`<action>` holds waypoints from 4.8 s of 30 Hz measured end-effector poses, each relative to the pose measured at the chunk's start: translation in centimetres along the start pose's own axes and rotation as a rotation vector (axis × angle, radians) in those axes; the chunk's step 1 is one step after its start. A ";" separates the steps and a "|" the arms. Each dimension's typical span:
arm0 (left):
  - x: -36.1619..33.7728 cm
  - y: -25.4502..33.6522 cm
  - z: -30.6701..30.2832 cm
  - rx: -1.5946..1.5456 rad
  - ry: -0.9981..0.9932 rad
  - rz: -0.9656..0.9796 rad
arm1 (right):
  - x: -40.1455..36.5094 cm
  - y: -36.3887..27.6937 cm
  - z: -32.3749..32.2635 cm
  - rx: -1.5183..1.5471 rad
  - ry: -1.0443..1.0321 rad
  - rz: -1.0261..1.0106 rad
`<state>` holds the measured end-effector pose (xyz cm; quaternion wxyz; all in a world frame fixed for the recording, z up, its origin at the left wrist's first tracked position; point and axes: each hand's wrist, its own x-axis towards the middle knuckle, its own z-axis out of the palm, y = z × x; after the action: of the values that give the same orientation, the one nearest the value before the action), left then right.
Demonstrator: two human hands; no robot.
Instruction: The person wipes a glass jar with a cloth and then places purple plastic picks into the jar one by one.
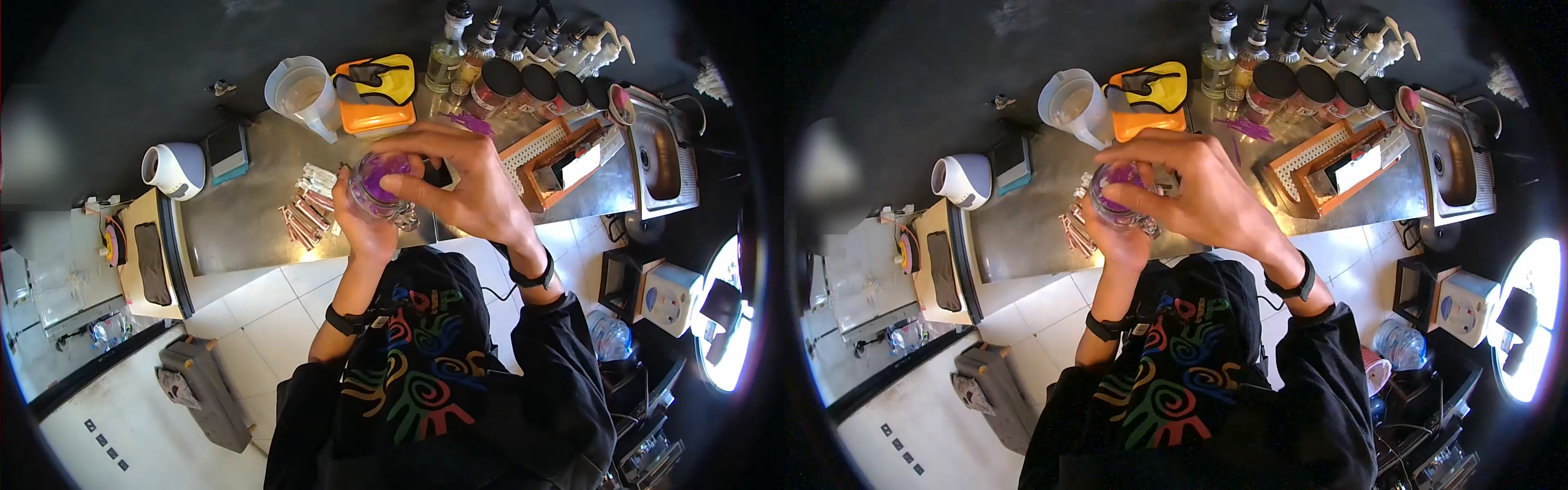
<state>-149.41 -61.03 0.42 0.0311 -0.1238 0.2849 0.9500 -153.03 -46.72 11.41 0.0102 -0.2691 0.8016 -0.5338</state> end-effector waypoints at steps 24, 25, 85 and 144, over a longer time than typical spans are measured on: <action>-0.6 -0.2 -2.4 -0.021 0.031 -0.187 | 0.2 -0.6 -1.1 -0.120 0.163 -0.136; -0.8 -0.2 -2.5 -0.022 0.035 -0.187 | 0.1 -1.6 -1.3 -0.112 0.204 -0.150; 0.7 0.0 -4.9 -0.137 -0.009 -0.130 | 0.6 3.8 -1.7 0.025 0.397 -0.062; -2.0 0.3 -8.9 -0.124 -0.025 -0.045 | -5.4 38.5 4.2 -1.006 0.110 0.707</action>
<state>-145.60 -66.09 -6.10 0.0482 -0.1202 0.2220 0.9664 -163.36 -36.89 -25.02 0.0171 0.0691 0.9952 -0.0676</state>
